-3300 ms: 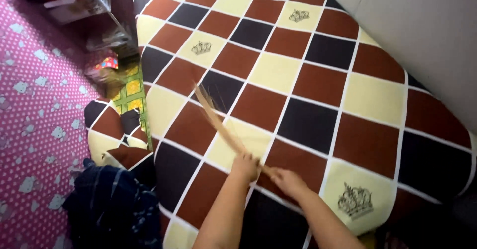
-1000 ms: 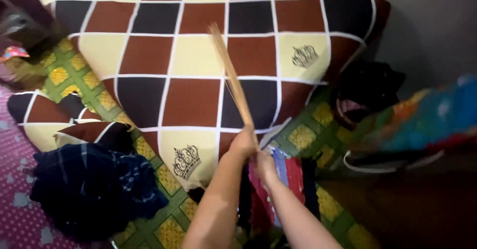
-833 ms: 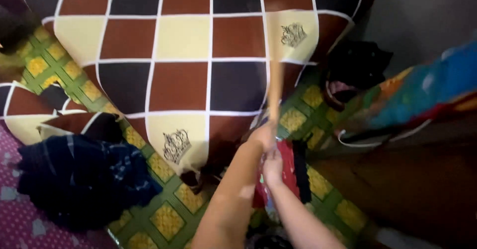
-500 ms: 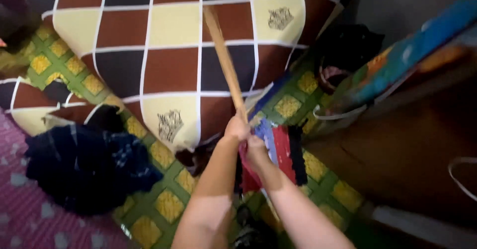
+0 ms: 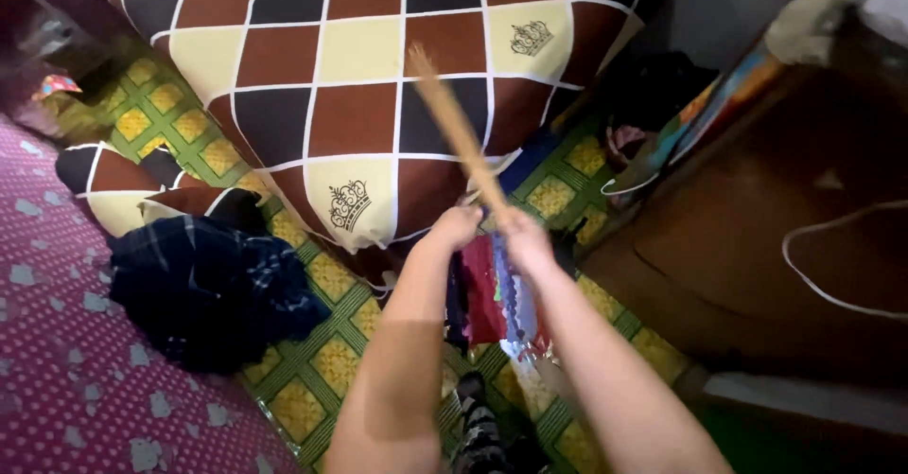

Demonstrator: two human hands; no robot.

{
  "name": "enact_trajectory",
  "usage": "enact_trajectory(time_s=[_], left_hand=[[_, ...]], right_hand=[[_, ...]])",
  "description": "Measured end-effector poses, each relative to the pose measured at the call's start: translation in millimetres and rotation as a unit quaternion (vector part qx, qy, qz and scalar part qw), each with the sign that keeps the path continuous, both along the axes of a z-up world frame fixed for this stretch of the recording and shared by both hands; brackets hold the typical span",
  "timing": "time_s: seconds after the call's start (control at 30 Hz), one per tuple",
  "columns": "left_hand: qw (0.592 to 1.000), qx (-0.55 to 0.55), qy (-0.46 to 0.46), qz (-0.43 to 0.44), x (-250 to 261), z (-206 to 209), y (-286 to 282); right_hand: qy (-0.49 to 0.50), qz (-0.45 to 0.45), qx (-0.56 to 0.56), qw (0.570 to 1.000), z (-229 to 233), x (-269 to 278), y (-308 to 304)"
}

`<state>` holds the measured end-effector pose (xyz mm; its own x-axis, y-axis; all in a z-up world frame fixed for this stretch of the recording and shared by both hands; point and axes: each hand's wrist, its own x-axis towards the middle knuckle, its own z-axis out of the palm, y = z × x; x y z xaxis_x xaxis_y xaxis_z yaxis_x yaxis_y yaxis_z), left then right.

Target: The person smooths a checkered bedsheet on a mattress, tucks the edges under the mattress, and then uses a small broom to sweep the bed surface. The person continues to smooth and sweep the sheet repeatedly.

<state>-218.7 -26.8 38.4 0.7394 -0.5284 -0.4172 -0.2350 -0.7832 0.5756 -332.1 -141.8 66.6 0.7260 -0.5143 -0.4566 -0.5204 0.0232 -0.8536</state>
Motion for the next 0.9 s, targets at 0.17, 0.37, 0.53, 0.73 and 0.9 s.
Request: enact_trajectory(time_s=[0.17,0.37,0.53,0.73,0.9], left_hand=[[0.996,-0.079,0.025,0.036,-8.9,-20.7,-21.2],[0.993,0.056,-0.105,-0.024,-28.8,61.6,3.8],[0.973,0.136,-0.170,-0.076,-17.2,64.3,2.6],[0.964,0.149,-0.205,-0.081,16.7,131.1,8.0],[0.978,0.080,-0.168,-0.097,29.8,201.6,30.5]], right_hand=[[0.045,-0.031,-0.197,0.979,-66.9,1.8,-63.5],[-0.074,0.276,-0.195,0.938,33.7,-14.8,-32.7],[0.084,0.279,-0.315,0.903,55.9,-0.7,2.7],[-0.108,0.249,-0.181,0.945,63.9,23.5,-2.8],[0.055,0.286,-0.327,0.899,37.4,104.2,-0.5]])
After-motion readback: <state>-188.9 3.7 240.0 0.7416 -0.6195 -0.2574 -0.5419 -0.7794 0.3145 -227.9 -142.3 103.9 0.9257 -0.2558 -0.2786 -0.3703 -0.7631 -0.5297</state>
